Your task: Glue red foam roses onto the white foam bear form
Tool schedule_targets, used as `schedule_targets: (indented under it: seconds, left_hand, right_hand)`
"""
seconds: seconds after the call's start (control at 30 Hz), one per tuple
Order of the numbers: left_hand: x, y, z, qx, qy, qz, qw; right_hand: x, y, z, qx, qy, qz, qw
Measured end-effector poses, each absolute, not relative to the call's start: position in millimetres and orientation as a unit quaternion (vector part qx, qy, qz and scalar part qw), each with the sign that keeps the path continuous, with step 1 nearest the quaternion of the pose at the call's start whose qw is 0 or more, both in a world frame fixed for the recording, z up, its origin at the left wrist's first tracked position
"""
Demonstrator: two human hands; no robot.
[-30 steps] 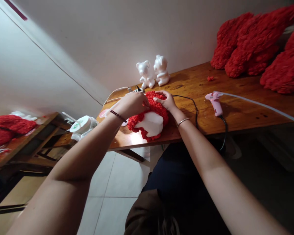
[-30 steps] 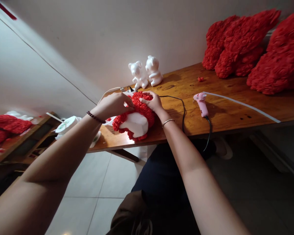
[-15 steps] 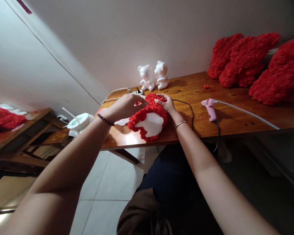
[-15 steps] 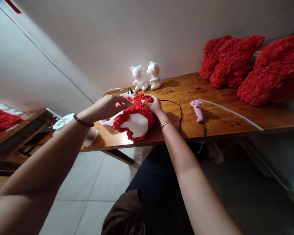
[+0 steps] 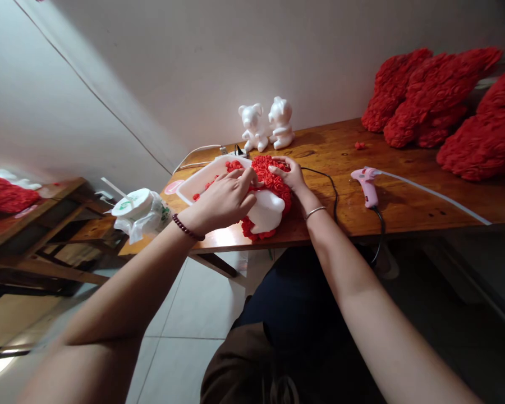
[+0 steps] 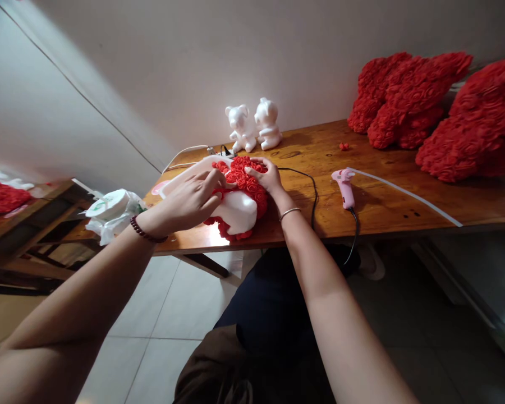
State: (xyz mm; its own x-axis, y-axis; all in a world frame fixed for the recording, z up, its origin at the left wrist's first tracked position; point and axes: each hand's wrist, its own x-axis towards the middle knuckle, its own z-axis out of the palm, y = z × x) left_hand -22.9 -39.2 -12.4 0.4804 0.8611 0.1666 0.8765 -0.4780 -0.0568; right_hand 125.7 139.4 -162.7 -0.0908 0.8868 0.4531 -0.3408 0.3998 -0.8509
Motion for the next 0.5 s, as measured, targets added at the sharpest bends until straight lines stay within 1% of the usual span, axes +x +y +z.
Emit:
schedule_targets:
  seconds: [0.1,0.17,0.27,0.37,0.5]
  left_hand:
    - [-32.6,-44.8,-12.9,-0.849,-0.507,-0.145,0.03]
    - [-40.8,-51.4,-16.9,-0.834,-0.514,-0.197,0.027]
    - [-51.2,-60.5,-33.5,-0.834,-0.516,-0.194,0.034]
    - [-56.0,-65.2,-56.7,-0.823,-0.526,-0.207,0.052]
    - [-59.4,-68.8,-80.8,-0.789,-0.551,-0.263,0.061]
  right_hand:
    - [124.9,140.5,-163.3,-0.256,-0.553,0.491,0.623]
    - [123.6,141.1,-163.4,-0.262,-0.556,0.49,0.618]
    - [122.4,142.1,-162.0,-0.254,-0.551,0.507,0.612]
    - [126.4,145.0,-159.8,-0.253,-0.519,0.524,0.627]
    - [137.8,149.5,-161.3,-0.353,-0.442,0.55,0.615]
